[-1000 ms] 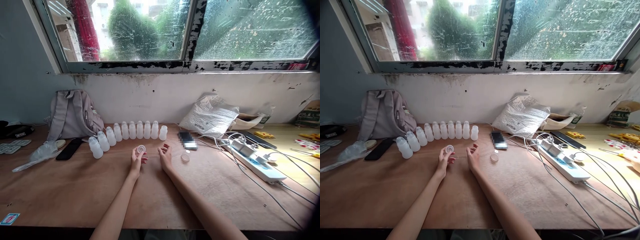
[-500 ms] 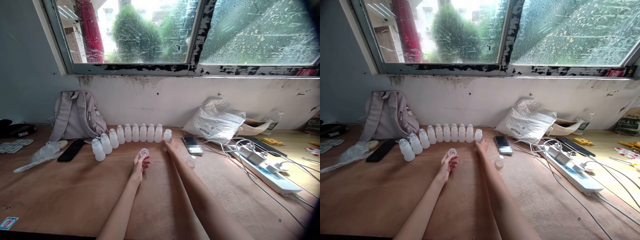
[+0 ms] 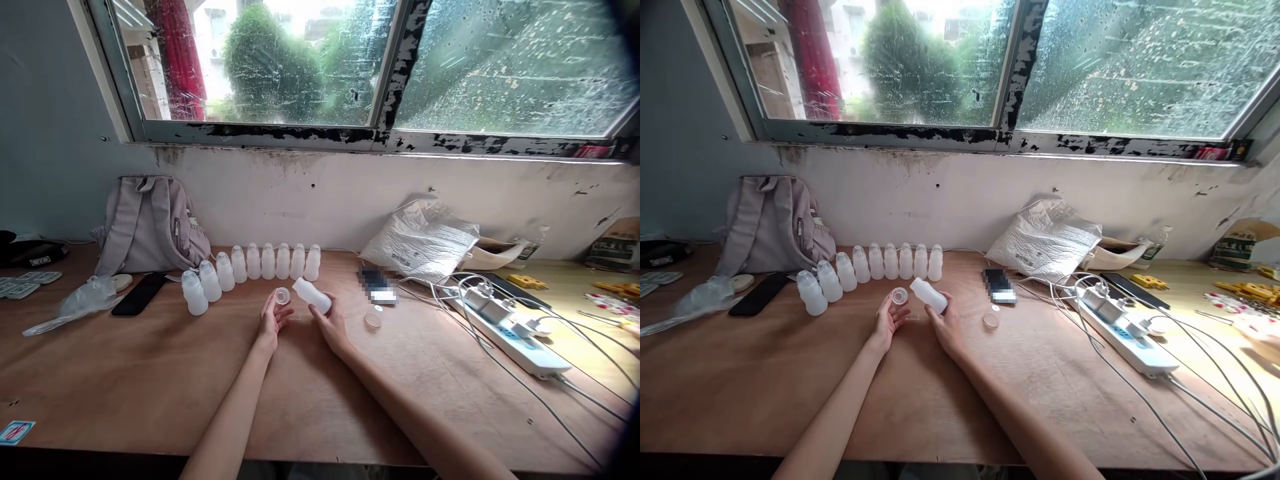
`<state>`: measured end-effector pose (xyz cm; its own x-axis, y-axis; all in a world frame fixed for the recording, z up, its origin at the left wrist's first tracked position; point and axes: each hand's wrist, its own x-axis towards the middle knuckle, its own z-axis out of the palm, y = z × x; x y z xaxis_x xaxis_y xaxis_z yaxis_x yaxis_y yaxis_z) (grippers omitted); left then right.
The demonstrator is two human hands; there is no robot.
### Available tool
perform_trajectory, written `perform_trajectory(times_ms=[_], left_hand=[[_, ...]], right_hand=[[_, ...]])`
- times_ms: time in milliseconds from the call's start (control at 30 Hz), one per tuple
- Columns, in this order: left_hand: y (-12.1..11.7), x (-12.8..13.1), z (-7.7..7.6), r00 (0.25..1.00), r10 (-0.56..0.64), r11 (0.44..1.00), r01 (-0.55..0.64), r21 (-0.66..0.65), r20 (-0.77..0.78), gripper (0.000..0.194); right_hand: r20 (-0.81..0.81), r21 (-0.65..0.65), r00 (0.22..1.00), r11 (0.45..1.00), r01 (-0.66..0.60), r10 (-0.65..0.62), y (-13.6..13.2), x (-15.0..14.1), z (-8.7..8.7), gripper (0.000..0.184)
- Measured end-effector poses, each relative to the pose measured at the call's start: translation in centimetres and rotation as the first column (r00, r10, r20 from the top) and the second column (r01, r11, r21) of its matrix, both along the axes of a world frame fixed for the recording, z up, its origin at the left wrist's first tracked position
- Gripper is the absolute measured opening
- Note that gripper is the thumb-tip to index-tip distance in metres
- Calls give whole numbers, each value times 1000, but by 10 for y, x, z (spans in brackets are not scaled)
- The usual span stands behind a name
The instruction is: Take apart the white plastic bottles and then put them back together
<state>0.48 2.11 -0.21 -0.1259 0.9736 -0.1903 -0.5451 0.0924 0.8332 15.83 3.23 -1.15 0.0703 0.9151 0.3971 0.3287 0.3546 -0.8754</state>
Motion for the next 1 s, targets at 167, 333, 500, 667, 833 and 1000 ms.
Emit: perform_trajectory(times_ms=[167, 333, 500, 667, 833, 1000], left_hand=[[-5, 2, 1, 993, 2, 996, 8, 85, -117, 48], [-6, 4, 1, 973, 21, 993, 7, 120, -228, 45], [-6, 5, 2, 956, 35, 990, 6, 139, -290, 44], [-6, 4, 2, 947, 61, 991, -20, 131, -317, 42], [-3, 4, -1, 934, 95, 984, -36, 174, -344, 45], [-3, 4, -4, 917, 106, 979, -29, 199, -385, 44]], right_hand=[[111, 112, 994, 994, -14, 1, -15, -3, 1, 42], [166, 162, 986, 986, -43, 16, -13, 0, 1, 41], [157, 140, 987, 988, -62, 40, -13, 4, 2, 41], [169, 158, 984, 984, -83, 56, -12, 6, 6, 40], [178, 187, 983, 979, -82, 48, -13, 7, 6, 41], [213, 228, 976, 968, -101, 52, -12, 8, 5, 41]])
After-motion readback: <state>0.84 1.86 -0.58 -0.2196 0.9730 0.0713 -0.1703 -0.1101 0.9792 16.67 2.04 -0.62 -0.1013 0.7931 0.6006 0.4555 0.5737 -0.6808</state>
